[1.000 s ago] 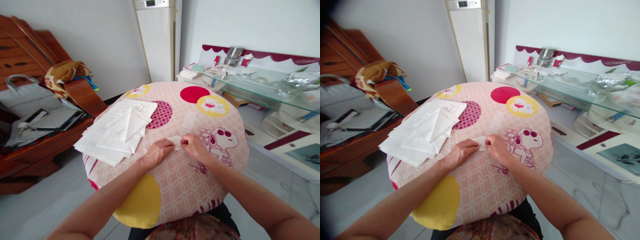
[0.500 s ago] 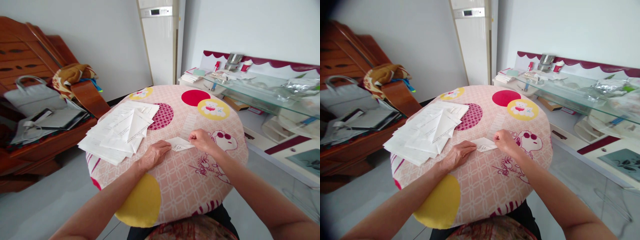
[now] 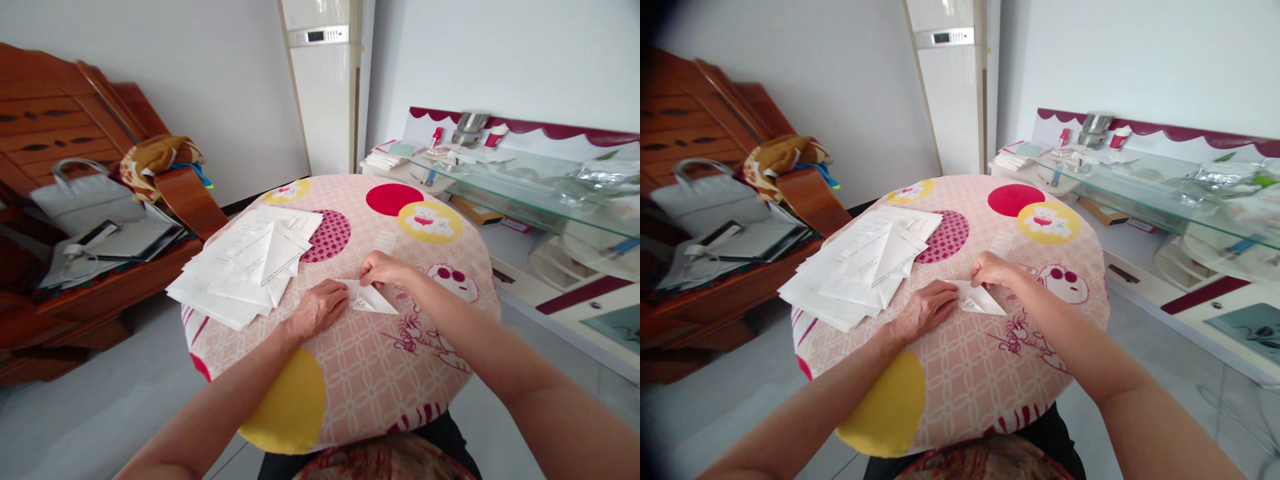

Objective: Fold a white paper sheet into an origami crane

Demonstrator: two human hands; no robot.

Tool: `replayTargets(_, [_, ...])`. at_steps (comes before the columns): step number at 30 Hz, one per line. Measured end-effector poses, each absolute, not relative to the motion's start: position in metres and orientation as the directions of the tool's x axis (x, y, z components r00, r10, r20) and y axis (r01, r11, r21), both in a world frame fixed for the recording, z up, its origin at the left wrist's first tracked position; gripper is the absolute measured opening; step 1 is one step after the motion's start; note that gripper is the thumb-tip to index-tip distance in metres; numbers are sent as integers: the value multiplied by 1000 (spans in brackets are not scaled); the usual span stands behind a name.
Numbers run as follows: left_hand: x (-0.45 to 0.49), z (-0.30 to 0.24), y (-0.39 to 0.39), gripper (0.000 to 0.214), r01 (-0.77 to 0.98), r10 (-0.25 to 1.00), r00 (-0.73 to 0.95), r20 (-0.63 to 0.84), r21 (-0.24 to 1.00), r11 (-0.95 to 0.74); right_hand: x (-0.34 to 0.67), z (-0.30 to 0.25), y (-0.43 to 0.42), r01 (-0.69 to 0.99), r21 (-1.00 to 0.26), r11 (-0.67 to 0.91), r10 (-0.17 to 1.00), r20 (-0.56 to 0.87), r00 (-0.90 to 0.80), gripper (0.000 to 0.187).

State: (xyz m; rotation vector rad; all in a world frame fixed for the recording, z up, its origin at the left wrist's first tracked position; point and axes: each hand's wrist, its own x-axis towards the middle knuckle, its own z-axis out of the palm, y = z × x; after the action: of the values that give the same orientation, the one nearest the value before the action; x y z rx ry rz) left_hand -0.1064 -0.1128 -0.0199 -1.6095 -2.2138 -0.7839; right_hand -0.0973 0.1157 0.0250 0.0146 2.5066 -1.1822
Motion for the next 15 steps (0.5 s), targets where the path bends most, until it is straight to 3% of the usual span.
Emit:
replayTargets(3, [-104,-18,-110,20,941,772,-323,547,272,201,-86,23,121,295,-788,540,-97,-406,-909,8])
replayTargets(7, [-102,-17,-107,25,936,773,-328,544,298,187,-61,21,111,457,-863,216,111,-443,-890,4])
replayTargets(11, [-101,-14,-107,29,928,802,-339,491,318,197,-38,20,90,381,-923,-46,253,-380,-890,50])
replayTargets(15, [-98,-9,-108,38,934,842,-297,450,319,159,-26,14,75,315,-935,-165,349,-354,-868,61])
